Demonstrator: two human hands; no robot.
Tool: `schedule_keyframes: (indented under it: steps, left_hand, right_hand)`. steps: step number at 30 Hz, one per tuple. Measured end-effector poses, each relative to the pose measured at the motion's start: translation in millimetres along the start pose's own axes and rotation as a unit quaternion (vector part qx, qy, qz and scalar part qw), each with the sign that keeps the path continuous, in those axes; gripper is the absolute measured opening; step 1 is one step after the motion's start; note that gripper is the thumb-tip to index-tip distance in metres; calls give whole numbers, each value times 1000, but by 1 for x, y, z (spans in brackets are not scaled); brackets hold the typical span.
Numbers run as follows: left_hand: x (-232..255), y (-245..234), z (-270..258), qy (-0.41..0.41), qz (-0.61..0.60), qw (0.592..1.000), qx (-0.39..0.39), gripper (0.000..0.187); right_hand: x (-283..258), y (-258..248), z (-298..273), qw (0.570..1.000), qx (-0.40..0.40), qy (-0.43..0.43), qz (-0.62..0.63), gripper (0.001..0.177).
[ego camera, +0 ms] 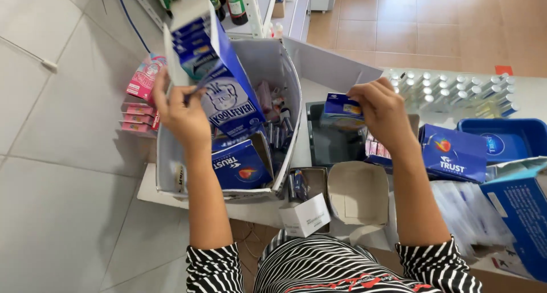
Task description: The person organizes small boxes of dental floss and other items from a large white bin into smaller cardboard boxes. They pick up boxes, open them, and place them into designated containers on the floor.
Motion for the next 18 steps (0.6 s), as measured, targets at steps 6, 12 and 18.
schedule_keyframes:
  steps: [6,12,18]
  left_hand:
    - [-5,23,2,-1,97,994,-53,26]
    - [-24,53,3,-78,-33,993,-85,19]
    - [-19,56,-9,-30,26,995,-91,19]
  right_hand:
    - [61,59,-23,999,-29,29,30,11]
    - [81,88,-22,994,-87,-33,-56,19]
    - [98,105,-36,995,-93,33,-23,18]
Point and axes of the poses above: each hand's wrist, its own z-axis towards the middle knuckle, its own y-axis out of the palm, x = y × z, the point moved 8 cm from there along z, towards the middle knuckle, and after that the axes turned 14 degrees about -y, right-handed, at the moved point
